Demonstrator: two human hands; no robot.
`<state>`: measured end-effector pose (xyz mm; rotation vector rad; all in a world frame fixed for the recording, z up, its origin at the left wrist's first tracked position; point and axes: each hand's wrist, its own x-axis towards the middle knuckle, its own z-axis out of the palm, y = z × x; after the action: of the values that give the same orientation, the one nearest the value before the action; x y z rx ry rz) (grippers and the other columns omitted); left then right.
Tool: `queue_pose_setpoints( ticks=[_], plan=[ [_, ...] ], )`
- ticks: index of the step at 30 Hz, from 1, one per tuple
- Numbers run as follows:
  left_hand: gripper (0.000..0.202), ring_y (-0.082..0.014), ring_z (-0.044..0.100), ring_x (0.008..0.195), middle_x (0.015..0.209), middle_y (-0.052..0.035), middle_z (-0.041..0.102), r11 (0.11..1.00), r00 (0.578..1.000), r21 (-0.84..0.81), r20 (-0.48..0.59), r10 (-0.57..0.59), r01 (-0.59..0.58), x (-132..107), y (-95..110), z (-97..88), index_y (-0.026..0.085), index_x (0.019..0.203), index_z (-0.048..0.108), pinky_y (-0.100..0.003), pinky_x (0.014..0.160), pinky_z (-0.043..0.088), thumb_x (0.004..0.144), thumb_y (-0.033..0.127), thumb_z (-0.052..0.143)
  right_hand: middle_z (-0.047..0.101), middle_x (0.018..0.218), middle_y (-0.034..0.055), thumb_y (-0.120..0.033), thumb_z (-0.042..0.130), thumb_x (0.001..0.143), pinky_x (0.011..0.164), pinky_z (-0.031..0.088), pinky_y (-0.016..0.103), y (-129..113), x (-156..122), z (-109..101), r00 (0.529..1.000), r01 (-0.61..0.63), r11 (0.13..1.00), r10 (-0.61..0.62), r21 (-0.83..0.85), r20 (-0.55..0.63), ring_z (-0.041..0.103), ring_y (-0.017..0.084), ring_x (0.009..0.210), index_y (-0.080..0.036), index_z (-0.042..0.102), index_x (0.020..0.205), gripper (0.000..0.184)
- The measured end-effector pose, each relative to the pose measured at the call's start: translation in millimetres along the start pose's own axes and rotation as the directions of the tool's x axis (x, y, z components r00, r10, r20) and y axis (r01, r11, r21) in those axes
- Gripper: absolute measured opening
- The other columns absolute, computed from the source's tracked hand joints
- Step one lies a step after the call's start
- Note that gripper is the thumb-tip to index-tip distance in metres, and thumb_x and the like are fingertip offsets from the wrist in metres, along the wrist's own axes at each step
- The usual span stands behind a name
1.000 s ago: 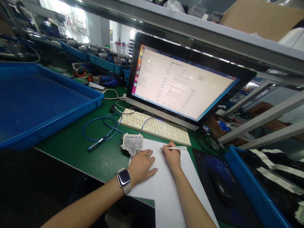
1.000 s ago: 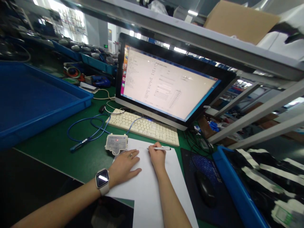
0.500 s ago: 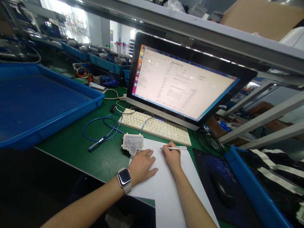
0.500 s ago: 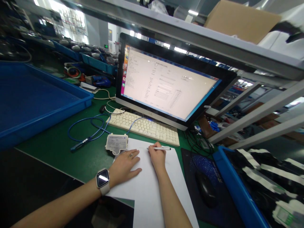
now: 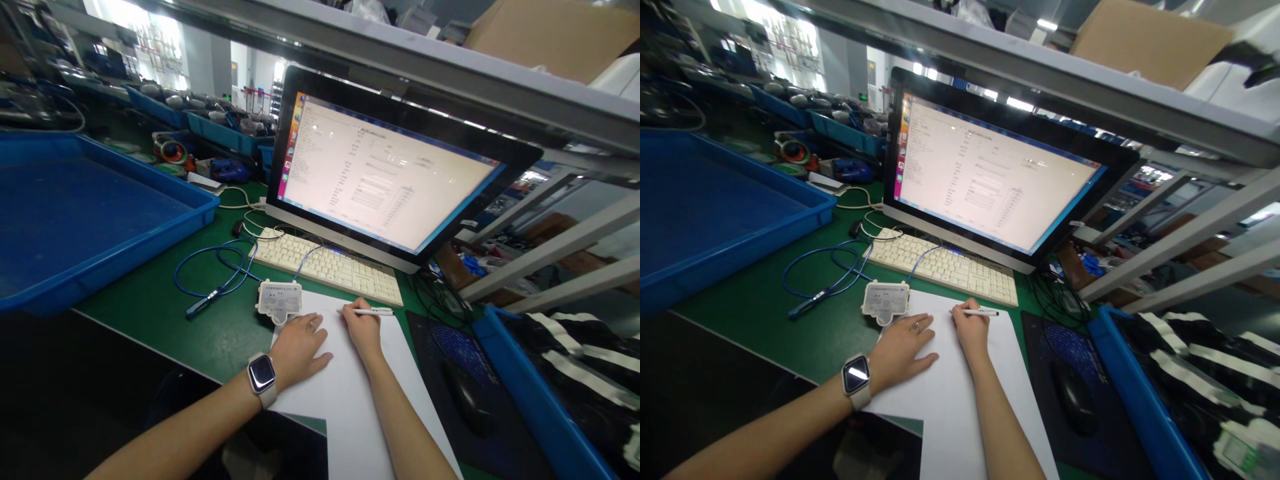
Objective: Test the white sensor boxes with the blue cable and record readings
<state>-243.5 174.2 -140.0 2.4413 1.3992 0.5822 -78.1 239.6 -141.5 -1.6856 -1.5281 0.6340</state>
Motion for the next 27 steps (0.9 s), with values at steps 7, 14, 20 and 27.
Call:
queue_pose_setpoints(
  ticks=[7,14,20,27],
  plan=[
    [0.03,-0.0282,0.05,0.118,0.123,-0.0153,0.058,1.0,1.0,-0.009,-0.009,0.003,-0.003,0.1,-0.2,-0.2,0.013,0.095,0.063,-0.042,0.095,0.044,0.082,0.039,0.059,0.048,0.043,-0.006,-0.03,0.051,0.064,0.054,0.035,0.027,1.6,0.0,-0.4,1.0,-0.005,1.0,0.005,0.004,-0.007,0.044,0.014,0.048,-0.023,0.042,0.052,0.016],
    [0.029,-0.0292,0.05,0.118,0.123,-0.0159,0.058,1.0,1.0,-0.021,-0.015,0.0,-0.001,0.0,0.0,0.7,0.013,0.094,0.063,-0.043,0.095,0.044,0.081,0.038,0.059,0.046,0.042,-0.0063,-0.031,0.052,0.062,0.055,0.034,0.028,-3.1,-1.3,-1.2,0.999,-0.016,1.0,0.017,0.021,-0.044,0.042,0.014,0.049,-0.023,0.041,0.051,0.017],
    [0.028,-0.0282,0.049,0.118,0.122,-0.0148,0.059,1.0,1.0,-0.024,-0.024,-0.003,0.002,0.2,-1.3,1.0,0.014,0.094,0.063,-0.042,0.096,0.044,0.081,0.038,0.06,0.045,0.041,-0.0062,-0.03,0.054,0.058,0.047,0.032,0.026,1.6,1.9,-0.4,0.993,-0.075,0.981,0.09,0.178,-0.078,0.04,0.012,0.044,-0.023,0.041,0.051,0.017],
    [0.027,-0.0284,0.052,0.116,0.12,-0.0147,0.06,1.0,0.999,-0.01,-0.036,0.009,-0.009,-0.3,-0.5,-1.4,0.014,0.092,0.063,-0.042,0.094,0.045,0.081,0.038,0.06,0.05,0.047,-0.0049,-0.047,0.054,0.06,0.034,0.022,0.02,8.4,12.4,-3.2,0.961,-0.182,0.856,0.259,0.483,-0.098,0.034,0.007,0.036,-0.023,0.037,0.06,0.029]
  ],
)
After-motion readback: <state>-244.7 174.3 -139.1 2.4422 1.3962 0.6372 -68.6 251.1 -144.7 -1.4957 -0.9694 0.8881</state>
